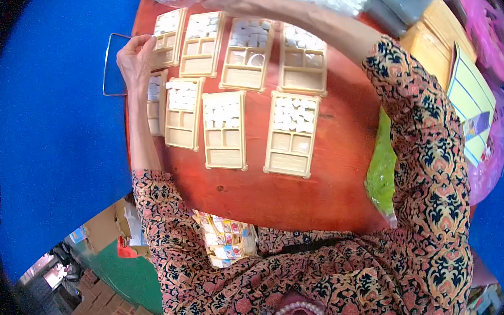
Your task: Manually sorting small white plastic components into plastic organizer trays on a workbench.
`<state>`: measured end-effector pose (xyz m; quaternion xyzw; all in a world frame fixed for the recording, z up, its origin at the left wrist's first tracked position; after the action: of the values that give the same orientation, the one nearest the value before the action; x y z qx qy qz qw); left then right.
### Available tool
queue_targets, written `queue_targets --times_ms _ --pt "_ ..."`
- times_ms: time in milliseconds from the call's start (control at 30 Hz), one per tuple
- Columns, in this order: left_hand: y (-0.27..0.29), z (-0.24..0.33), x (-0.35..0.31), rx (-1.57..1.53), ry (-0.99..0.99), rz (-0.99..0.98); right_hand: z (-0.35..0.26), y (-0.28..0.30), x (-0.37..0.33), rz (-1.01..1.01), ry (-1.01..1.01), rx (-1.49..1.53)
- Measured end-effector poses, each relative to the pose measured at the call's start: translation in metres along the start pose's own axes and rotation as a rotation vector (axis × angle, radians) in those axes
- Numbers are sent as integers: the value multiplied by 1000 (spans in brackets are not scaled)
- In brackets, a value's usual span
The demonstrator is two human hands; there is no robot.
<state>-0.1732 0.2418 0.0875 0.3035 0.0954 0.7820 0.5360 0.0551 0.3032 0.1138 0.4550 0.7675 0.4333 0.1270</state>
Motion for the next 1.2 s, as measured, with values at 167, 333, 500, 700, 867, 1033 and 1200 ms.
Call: queue_targets --times_ms 167,333,500,700,867,1033,1200 --pt "-12 21 -6 68 -144 -73 -17 13 5 32 73 -20" --pt "-25 44 -1 44 -215 -97 -21 34 -1 74 145 -75" --pt "-69 84 -17 -131 -294 -220 2 42 -23 109 181 -127" --pt "-123 122 -32 -77 -481 -387 53 44 -23 -21 -1 215" --pt "-148 133 -39 -69 -495 -406 55 57 -43 -63 36 116" --pt "-166 145 -46 19 -618 -447 48 65 -55 -111 86 32" --pt "-174 137 -44 58 -607 -446 60 64 -61 -149 126 -58"
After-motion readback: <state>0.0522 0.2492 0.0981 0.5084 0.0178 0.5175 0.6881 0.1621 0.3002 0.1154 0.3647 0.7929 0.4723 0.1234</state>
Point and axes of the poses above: each hand's wrist, its own x-axis towards the middle knuckle, its own y-axis out of the back of the hand, z = x × y, the point moved 7 cm from there along x, towards the middle knuckle, and after that the axes turned 13 degrees about -x, right-handed, at the moved point
